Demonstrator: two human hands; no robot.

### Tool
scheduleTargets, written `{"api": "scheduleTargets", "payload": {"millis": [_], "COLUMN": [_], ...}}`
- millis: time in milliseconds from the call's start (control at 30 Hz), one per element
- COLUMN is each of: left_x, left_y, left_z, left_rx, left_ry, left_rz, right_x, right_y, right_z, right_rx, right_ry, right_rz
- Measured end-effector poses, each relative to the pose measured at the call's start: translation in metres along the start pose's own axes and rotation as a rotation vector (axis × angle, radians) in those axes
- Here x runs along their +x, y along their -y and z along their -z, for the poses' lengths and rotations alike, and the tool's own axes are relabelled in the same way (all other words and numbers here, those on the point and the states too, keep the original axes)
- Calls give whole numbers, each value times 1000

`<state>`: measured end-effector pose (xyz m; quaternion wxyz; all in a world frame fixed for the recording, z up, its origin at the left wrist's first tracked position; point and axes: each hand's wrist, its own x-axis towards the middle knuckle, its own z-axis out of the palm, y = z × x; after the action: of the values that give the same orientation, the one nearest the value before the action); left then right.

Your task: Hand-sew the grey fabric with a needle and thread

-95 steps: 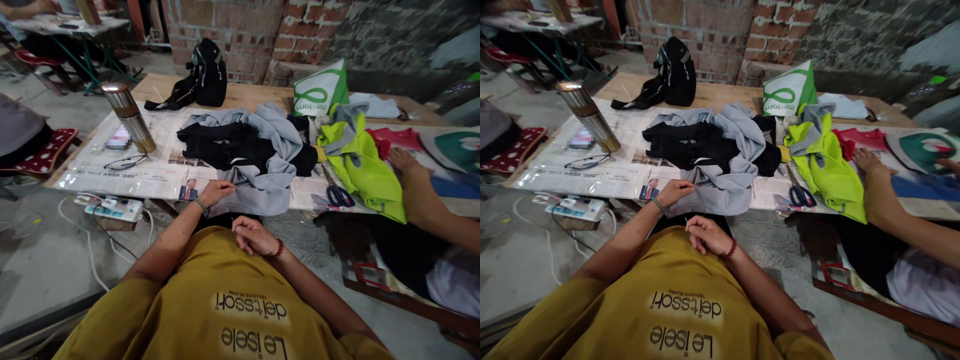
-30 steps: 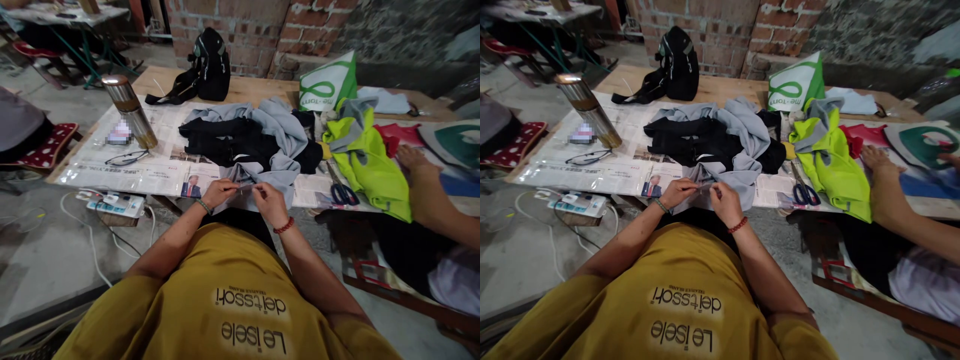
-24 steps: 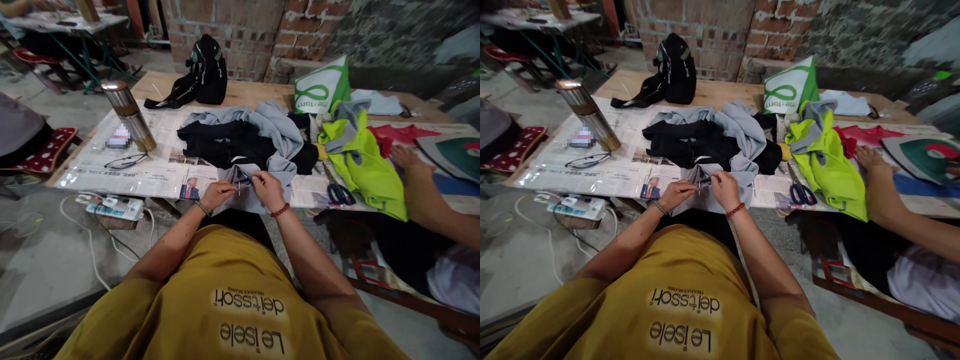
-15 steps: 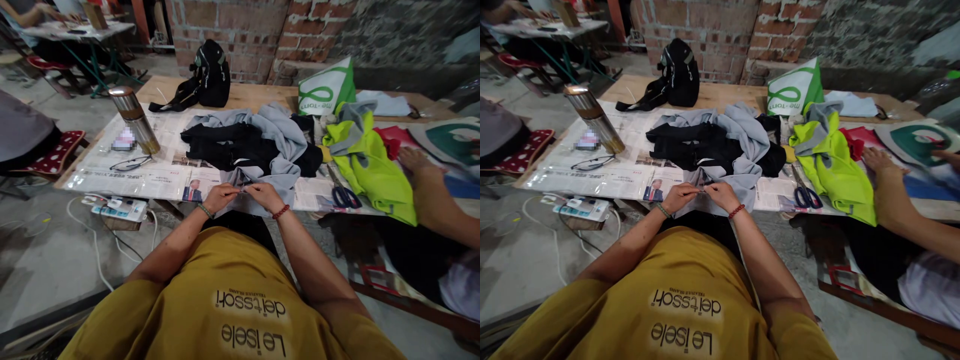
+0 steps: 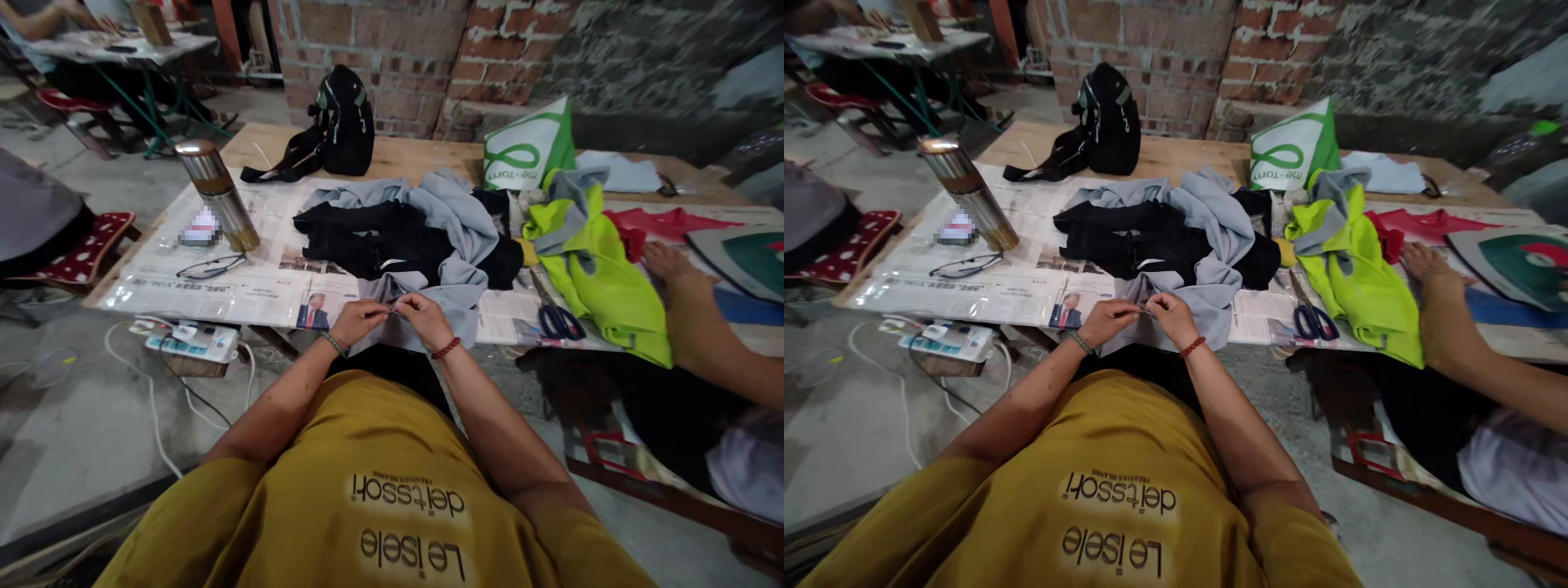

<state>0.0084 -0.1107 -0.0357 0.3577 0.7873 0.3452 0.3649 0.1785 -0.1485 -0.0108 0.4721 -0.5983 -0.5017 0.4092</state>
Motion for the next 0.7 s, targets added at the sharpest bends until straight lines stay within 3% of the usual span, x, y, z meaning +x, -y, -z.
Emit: {"api": "scheduleTargets", "payload": {"millis": [233, 400, 567, 700], "left_x": [5, 5, 5, 6], "left_y": [4, 7, 8, 7], "left_z": [1, 5, 8, 10], "left_rx": [-62, -108, -186, -200], "left_ry": [61, 116, 118, 100], "left_rz": [85, 93, 170, 202], "right_x": [9, 21, 24, 33], "right_y": [-3, -2, 15, 36], "right_z": [-11, -6, 8, 19], "right_rx": [291, 363, 332, 452], "right_ry": [-115, -165, -90, -7], "right_rz": [-74, -153, -46, -12]}}
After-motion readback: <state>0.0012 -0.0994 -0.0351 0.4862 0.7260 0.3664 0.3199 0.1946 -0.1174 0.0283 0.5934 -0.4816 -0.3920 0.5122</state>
